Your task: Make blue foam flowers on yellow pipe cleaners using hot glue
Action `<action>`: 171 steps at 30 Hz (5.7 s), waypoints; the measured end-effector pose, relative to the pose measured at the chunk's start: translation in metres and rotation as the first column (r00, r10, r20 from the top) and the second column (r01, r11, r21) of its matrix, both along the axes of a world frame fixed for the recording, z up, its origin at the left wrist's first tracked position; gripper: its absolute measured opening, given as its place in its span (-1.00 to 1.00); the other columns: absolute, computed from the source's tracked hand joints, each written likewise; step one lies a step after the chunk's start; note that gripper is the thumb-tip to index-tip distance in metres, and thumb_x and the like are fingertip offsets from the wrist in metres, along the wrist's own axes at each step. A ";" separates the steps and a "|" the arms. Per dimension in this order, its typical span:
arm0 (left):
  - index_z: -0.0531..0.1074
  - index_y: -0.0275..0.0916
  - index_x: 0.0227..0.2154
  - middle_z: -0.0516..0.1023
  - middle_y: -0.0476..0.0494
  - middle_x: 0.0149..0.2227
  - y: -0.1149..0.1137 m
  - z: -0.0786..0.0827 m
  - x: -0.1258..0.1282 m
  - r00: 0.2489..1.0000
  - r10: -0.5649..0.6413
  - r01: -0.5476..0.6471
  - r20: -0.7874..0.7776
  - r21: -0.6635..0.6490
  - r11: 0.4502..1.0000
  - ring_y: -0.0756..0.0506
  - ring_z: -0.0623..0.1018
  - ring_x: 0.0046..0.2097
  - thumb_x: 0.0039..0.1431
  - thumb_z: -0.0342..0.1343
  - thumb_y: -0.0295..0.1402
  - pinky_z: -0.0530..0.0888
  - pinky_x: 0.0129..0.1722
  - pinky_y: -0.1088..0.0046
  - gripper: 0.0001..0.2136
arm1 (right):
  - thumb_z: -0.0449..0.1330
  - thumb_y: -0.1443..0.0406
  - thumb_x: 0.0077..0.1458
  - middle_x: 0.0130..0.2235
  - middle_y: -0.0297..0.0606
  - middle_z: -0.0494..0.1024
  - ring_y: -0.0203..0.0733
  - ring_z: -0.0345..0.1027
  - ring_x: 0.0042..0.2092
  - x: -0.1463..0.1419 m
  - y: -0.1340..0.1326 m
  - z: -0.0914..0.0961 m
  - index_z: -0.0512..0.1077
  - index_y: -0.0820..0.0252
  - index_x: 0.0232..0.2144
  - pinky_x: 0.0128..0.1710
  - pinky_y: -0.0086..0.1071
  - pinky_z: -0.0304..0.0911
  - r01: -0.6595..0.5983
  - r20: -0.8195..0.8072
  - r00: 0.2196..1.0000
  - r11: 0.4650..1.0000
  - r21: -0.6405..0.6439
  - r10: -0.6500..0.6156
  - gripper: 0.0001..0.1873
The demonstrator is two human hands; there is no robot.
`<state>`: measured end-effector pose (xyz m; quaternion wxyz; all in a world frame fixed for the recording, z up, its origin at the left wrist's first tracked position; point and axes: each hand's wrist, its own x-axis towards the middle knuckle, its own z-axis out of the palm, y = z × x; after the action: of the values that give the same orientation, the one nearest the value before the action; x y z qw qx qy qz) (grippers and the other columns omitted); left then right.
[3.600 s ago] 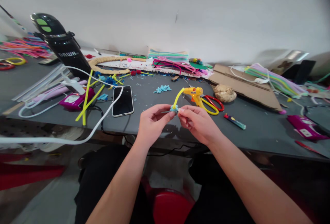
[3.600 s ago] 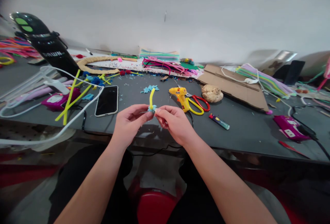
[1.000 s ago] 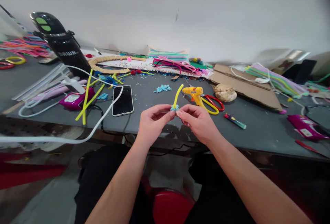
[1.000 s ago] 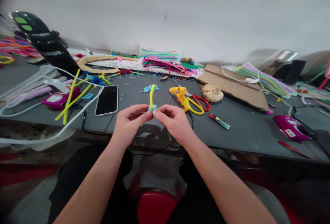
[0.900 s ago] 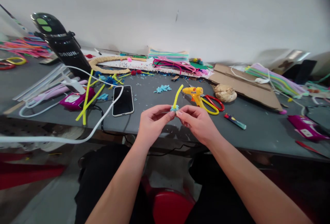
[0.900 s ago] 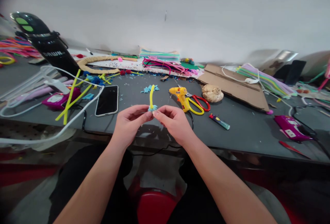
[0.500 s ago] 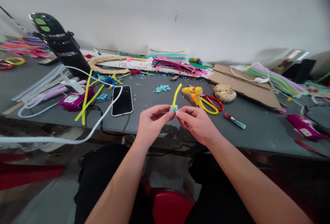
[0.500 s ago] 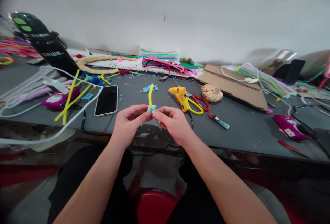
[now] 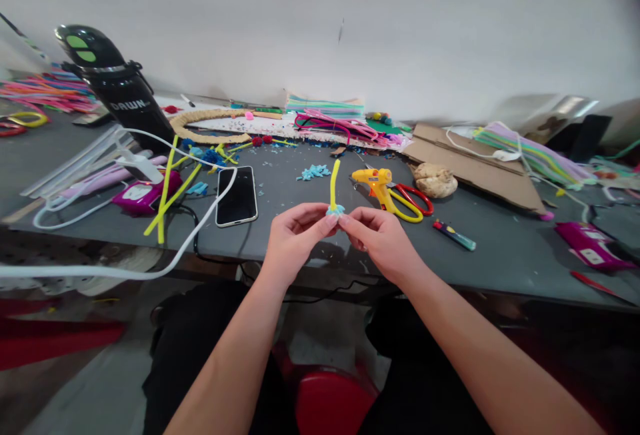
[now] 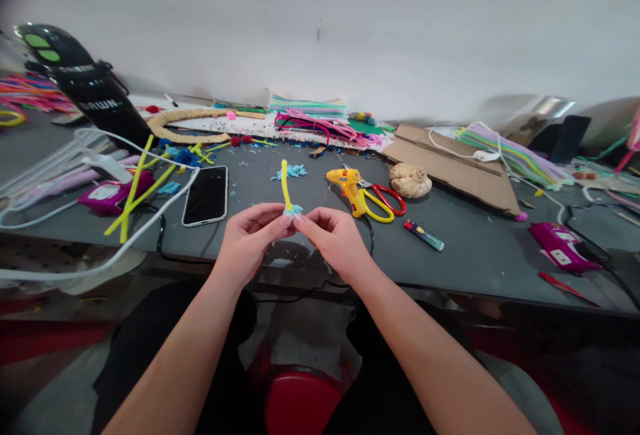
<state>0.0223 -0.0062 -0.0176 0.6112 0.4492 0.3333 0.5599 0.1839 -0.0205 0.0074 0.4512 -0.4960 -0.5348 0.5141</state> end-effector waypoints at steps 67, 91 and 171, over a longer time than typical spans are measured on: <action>0.64 -0.26 -0.25 0.69 -0.15 -0.27 -0.001 0.001 -0.004 0.995 -0.001 0.007 -0.098 0.066 0.998 -0.12 0.67 -0.27 -0.01 0.37 -0.33 0.62 -0.17 0.38 -0.77 | 0.25 0.10 0.14 -0.63 -0.39 0.38 -0.39 0.15 -0.56 0.001 0.000 -0.004 0.49 0.25 -0.56 -0.53 -0.45 0.07 -0.034 0.028 0.999 0.997 0.068 0.032 -0.63; 0.61 -0.27 -0.24 0.68 -0.17 -0.27 0.010 0.009 -0.022 0.977 0.213 -0.214 0.030 0.043 0.976 -0.12 0.68 -0.27 -0.03 0.40 -0.35 0.61 -0.19 0.36 -0.74 | 0.20 0.26 0.10 0.21 -0.07 0.35 -0.01 0.25 0.20 0.016 -0.010 0.003 0.17 0.09 0.26 0.18 -0.10 0.21 -0.573 0.650 0.742 0.658 0.488 0.164 -0.33; 0.58 -0.31 -0.08 0.66 -0.24 -0.17 0.002 0.014 -0.023 0.961 -0.217 0.246 0.171 -0.171 0.954 -0.02 0.66 -0.26 0.15 0.28 -0.33 0.59 -0.22 0.60 -0.71 | 0.29 -0.11 -0.14 -0.35 0.01 0.56 0.06 0.44 -0.28 0.080 0.087 -0.022 0.49 0.28 -0.44 -0.31 -0.27 0.23 0.158 0.825 0.435 0.933 0.324 -0.361 -0.46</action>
<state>-0.0006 -0.0043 -0.0032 0.7364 0.3812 0.2833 0.4818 0.2644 0.0665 -0.0147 0.2361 -0.7164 -0.6541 0.0573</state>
